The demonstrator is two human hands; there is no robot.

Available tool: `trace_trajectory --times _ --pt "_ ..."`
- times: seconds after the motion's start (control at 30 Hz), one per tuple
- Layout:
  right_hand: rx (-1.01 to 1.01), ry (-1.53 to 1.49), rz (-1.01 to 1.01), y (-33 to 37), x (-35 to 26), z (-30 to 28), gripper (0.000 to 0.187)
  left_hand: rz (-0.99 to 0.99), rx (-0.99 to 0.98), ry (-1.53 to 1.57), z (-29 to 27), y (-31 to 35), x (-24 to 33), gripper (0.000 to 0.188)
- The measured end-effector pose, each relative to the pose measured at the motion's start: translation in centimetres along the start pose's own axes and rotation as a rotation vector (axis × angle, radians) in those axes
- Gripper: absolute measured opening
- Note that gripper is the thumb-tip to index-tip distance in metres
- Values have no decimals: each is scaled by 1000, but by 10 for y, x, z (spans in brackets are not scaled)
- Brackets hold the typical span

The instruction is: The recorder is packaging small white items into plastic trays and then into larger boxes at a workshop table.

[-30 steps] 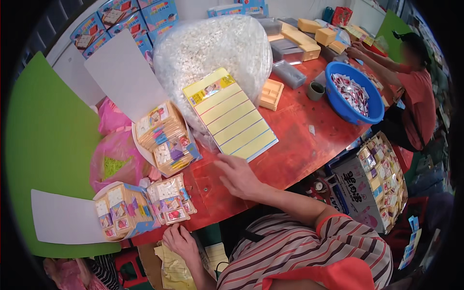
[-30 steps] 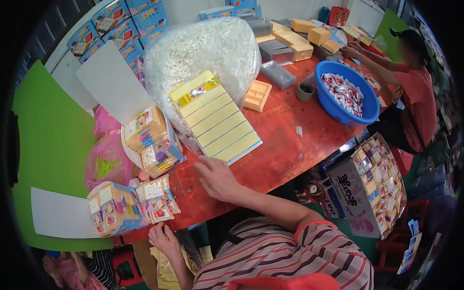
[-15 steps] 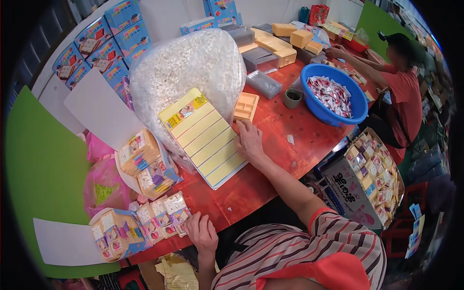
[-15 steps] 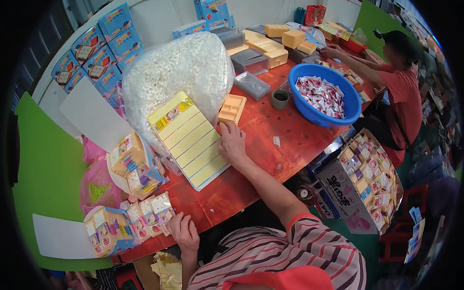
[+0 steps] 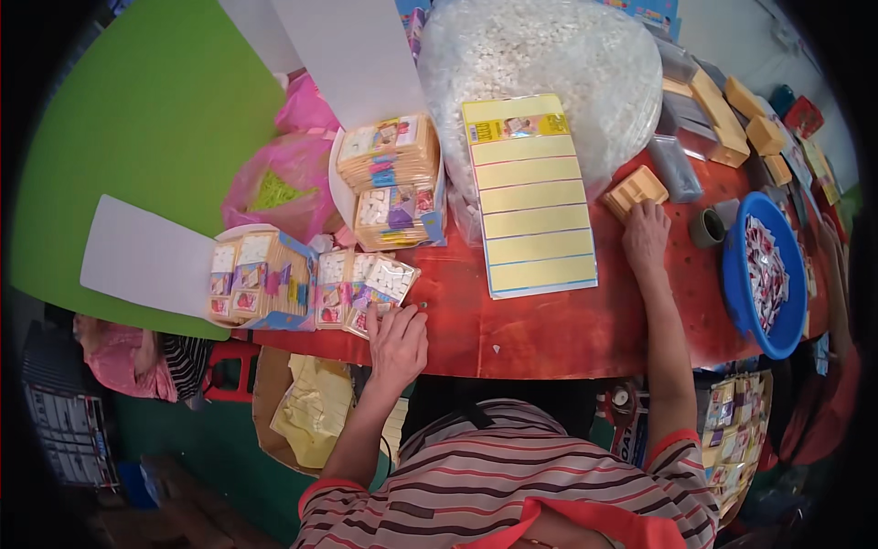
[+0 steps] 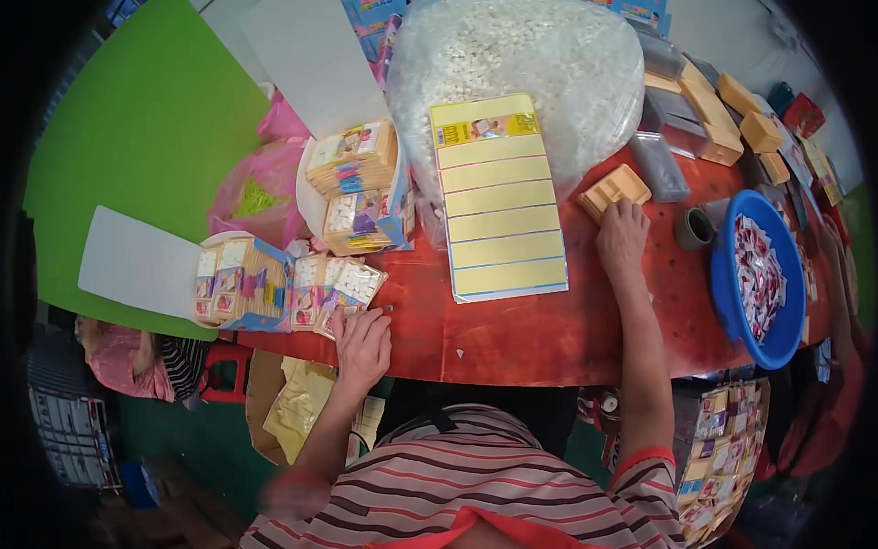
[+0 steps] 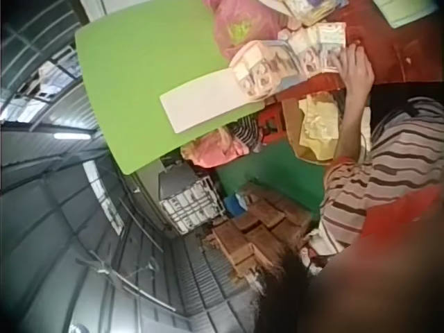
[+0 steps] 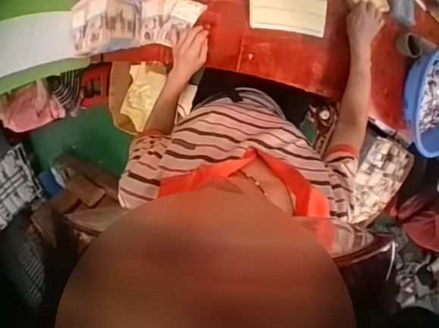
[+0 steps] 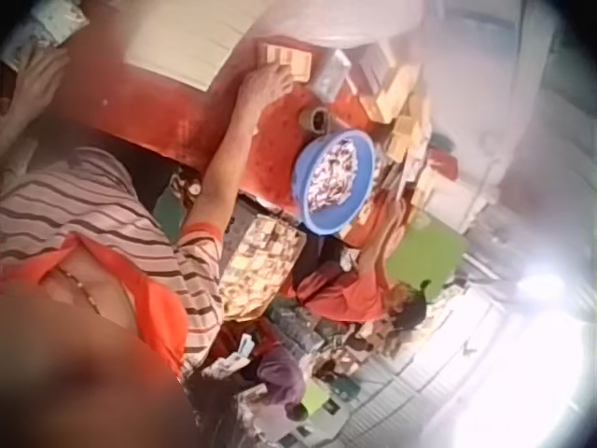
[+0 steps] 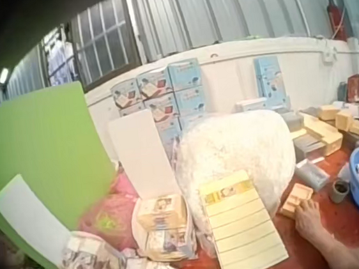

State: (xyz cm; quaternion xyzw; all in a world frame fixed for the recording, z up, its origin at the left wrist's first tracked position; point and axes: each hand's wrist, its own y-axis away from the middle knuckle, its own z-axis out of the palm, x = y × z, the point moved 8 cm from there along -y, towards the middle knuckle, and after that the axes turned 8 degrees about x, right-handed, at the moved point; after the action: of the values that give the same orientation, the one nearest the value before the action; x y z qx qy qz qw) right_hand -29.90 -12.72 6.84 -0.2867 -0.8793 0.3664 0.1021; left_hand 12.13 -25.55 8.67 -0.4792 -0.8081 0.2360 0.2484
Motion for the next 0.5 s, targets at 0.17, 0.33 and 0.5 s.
trace_trajectory --times 0.17,0.33,0.5 --pt "-47 -44 40 8 1 -11 10 -114 14 -72 -11 5 -15 19" --pt "61 -50 56 25 18 -35 7 -119 -45 -54 3 -3 -4 18" --pt "221 -119 129 30 19 -85 8 -45 59 7 -4 -4 17 17"
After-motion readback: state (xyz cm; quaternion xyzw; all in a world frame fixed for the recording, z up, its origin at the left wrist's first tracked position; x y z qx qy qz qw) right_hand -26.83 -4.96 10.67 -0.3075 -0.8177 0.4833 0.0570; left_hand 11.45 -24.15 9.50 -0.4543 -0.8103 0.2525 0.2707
